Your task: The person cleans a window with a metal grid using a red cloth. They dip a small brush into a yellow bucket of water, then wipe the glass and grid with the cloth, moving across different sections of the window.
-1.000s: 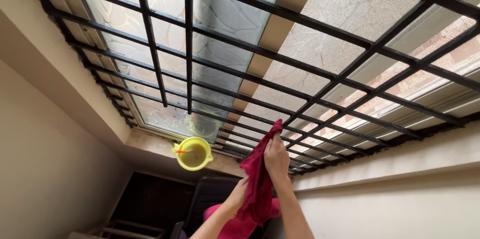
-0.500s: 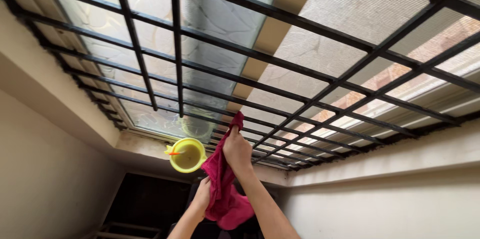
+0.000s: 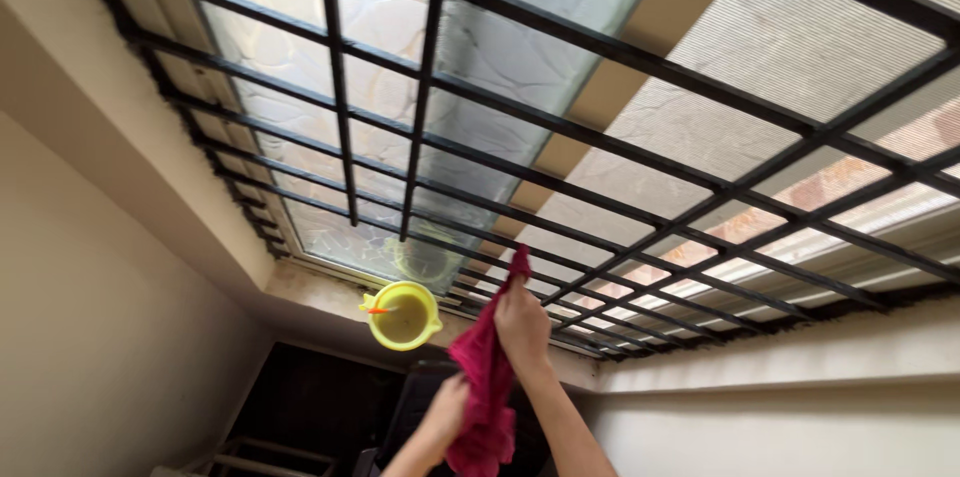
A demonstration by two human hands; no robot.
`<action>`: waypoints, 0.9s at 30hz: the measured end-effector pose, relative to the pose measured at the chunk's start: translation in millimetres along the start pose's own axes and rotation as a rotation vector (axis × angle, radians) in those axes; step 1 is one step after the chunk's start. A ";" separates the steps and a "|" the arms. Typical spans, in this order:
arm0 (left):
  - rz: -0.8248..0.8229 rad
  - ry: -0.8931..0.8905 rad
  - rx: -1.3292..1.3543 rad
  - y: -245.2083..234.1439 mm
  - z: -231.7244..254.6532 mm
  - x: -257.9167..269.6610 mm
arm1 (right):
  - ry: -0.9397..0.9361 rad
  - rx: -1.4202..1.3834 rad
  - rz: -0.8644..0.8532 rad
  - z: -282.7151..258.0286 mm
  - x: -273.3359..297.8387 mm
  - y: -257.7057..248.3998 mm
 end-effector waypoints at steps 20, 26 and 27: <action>0.135 0.063 0.083 -75.4 113.2 28.5 | -0.210 -0.100 -0.188 -127.0 -49.9 20.7; 0.111 -0.014 0.085 -51.4 68.6 24.8 | -0.107 -0.095 -0.099 -84.1 -27.2 16.0; 0.104 -0.030 0.058 -48.4 63.1 24.2 | -0.066 -0.075 -0.088 -69.9 -23.0 16.5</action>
Point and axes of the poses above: each hand's wrist, its own x-axis away from the middle knuckle, its own y-axis out of the palm, z = x × y, the point moved 3 cm from there along -x, towards the middle knuckle, and after that the axes turned 3 degrees about x, right-handed, at the moved point
